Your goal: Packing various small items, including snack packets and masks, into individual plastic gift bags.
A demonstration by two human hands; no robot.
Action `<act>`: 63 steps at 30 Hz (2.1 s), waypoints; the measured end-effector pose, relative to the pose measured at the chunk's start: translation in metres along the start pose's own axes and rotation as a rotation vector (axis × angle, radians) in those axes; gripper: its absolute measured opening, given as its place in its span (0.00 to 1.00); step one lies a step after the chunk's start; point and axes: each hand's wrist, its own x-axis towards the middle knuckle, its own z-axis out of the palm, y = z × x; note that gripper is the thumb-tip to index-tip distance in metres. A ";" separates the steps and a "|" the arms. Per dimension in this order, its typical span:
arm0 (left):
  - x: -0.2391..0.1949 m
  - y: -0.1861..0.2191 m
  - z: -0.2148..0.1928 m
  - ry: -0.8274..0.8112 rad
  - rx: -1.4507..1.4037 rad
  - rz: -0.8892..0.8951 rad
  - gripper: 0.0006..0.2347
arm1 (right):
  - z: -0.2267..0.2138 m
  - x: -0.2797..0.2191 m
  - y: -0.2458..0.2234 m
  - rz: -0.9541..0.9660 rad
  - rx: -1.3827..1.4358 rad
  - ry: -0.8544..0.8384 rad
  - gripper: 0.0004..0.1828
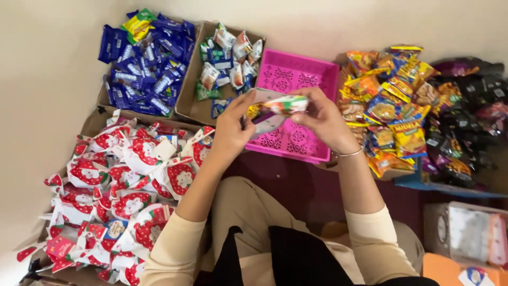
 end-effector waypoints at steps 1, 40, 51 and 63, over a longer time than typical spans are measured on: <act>-0.004 0.013 0.005 -0.005 -0.003 0.004 0.30 | -0.002 -0.006 -0.009 -0.001 -0.002 0.007 0.31; 0.041 -0.041 -0.193 0.268 0.051 -0.155 0.13 | 0.203 0.169 -0.005 -0.644 -0.391 -0.080 0.14; 0.038 -0.060 -0.288 0.508 -0.035 -0.180 0.25 | 0.342 0.256 0.203 -0.260 -1.352 -0.582 0.28; 0.043 -0.080 -0.285 0.376 0.008 -0.206 0.27 | 0.288 0.255 0.219 -0.406 -0.463 -0.137 0.21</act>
